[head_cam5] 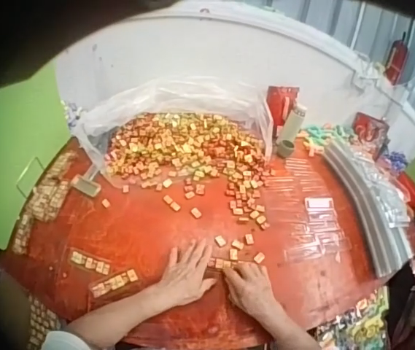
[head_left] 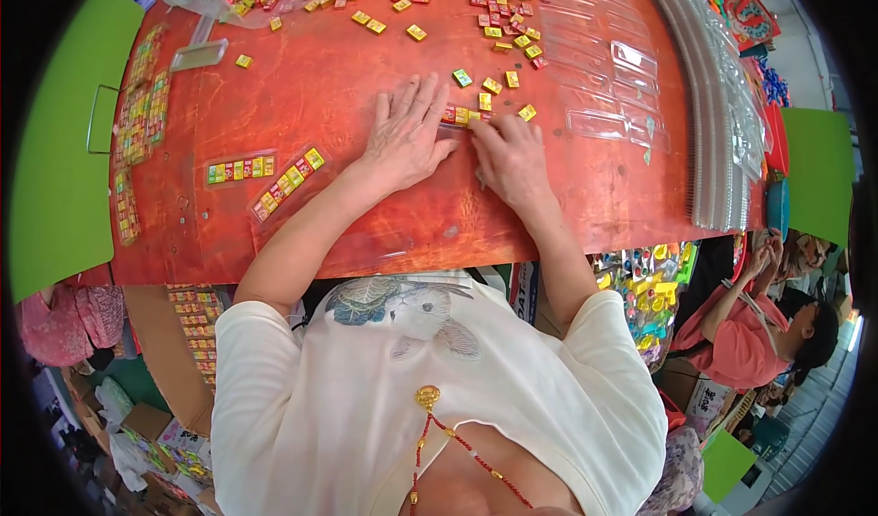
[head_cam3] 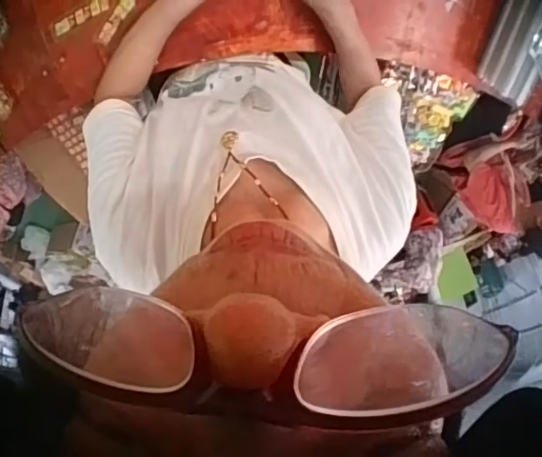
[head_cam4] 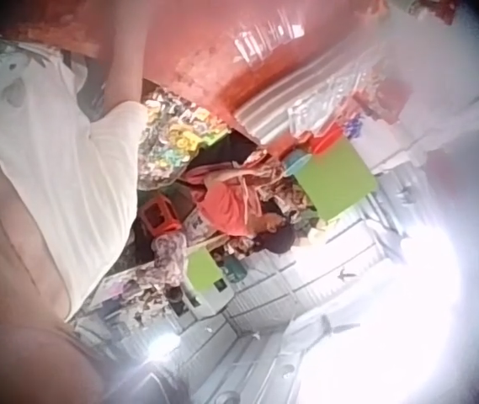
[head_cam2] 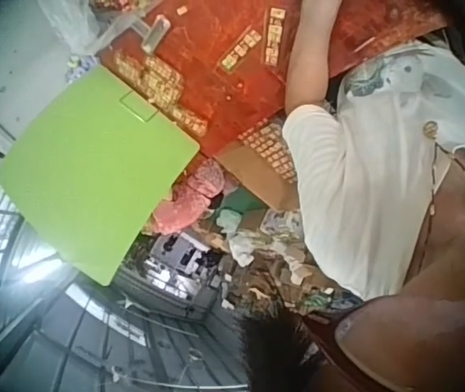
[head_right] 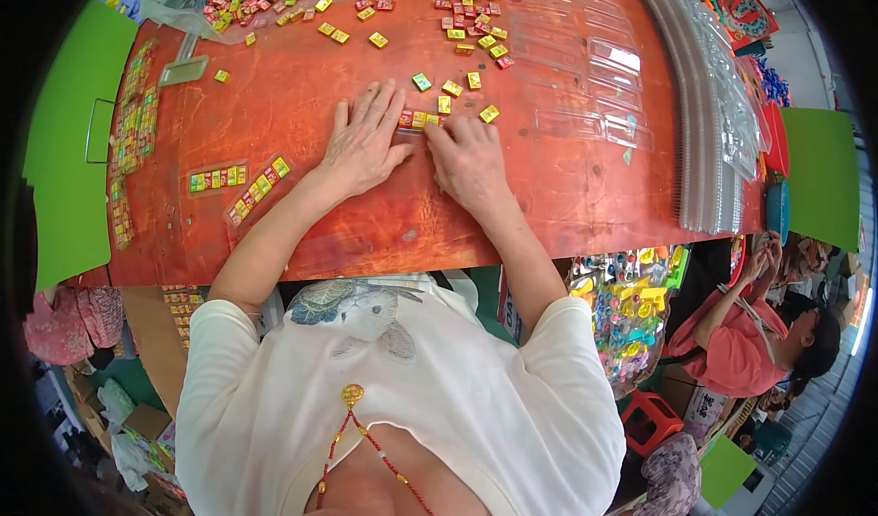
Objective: Sorting small colorful square items on a red table and placing them into small plastic bags.
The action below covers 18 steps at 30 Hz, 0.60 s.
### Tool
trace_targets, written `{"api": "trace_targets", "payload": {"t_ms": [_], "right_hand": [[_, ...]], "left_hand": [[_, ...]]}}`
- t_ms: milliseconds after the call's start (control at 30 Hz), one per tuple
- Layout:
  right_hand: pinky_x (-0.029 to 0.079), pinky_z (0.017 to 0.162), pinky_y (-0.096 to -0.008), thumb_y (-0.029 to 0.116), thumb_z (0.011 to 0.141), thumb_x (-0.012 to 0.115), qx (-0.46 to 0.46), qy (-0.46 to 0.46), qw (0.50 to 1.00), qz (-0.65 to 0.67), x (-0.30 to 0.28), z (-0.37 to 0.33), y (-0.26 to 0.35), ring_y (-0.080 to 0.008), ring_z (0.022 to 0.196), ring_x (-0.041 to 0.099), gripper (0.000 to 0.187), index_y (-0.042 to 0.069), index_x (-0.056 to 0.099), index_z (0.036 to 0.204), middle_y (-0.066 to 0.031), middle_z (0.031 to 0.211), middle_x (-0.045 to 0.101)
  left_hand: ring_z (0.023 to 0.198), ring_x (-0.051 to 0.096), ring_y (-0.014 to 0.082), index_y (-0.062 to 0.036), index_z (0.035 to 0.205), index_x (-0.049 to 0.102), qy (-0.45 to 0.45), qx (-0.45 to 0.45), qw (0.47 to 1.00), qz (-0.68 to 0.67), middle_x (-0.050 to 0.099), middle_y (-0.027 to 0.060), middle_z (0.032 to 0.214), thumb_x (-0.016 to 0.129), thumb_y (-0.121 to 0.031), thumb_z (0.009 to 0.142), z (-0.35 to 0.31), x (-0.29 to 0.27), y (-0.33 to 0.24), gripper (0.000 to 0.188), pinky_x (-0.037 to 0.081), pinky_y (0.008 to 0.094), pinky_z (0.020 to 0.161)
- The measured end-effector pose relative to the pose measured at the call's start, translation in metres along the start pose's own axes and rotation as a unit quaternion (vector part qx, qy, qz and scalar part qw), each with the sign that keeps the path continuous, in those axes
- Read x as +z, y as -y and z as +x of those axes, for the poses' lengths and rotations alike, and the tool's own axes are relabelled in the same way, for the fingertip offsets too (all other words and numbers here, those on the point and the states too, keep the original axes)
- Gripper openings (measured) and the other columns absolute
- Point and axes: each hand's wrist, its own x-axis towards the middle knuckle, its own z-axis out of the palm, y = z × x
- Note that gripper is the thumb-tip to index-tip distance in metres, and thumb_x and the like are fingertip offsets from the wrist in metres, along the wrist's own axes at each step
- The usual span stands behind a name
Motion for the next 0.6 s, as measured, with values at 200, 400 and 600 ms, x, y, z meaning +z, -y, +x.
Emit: {"api": "trace_targets", "payload": {"t_ms": [200, 400, 600], "right_hand": [[0.042, 0.08, -0.0383, 0.013, 0.086, 0.069, -0.007, 0.012, 0.998, -0.062, 0.003, -0.002, 0.001, -0.0232, 0.092, 0.057, 0.03, 0.012, 0.068, 0.116, -0.0051, 0.1, 0.058], [0.041, 0.08, -0.0376, 0.014, 0.085, 0.066, -0.008, 0.037, 0.994, -0.101, 0.005, 0.004, 0.006, -0.0223, 0.091, 0.056, 0.038, 0.017, 0.067, 0.122, -0.0035, 0.1, 0.057], [0.04, 0.081, -0.0386, 0.015, 0.084, 0.066, 0.014, 0.036, 0.992, -0.117, 0.002, -0.001, 0.005, -0.0213, 0.092, 0.055, 0.041, 0.022, 0.067, 0.124, -0.0029, 0.1, 0.056]], "left_hand": [[0.149, 0.024, 0.0371, -0.0029, 0.156, 0.023, 0.038, 0.009, 0.999, 0.036, 0.022, 0.0191, 0.162, 0.066, -0.043, 0.09, 0.003, -0.002, -0.007, 0.088, 0.02, 0.071, 0.111], [0.15, 0.024, 0.0366, -0.0021, 0.157, 0.017, 0.055, -0.006, 0.998, 0.008, 0.024, 0.0191, 0.162, 0.066, -0.037, 0.089, 0.005, -0.003, -0.012, 0.091, 0.016, 0.0716, 0.112], [0.151, 0.022, 0.0365, -0.0011, 0.158, 0.011, 0.058, -0.046, 0.989, -0.129, 0.028, 0.0192, 0.16, 0.065, -0.031, 0.089, 0.006, -0.007, -0.002, 0.092, 0.01, 0.067, 0.115]]}}
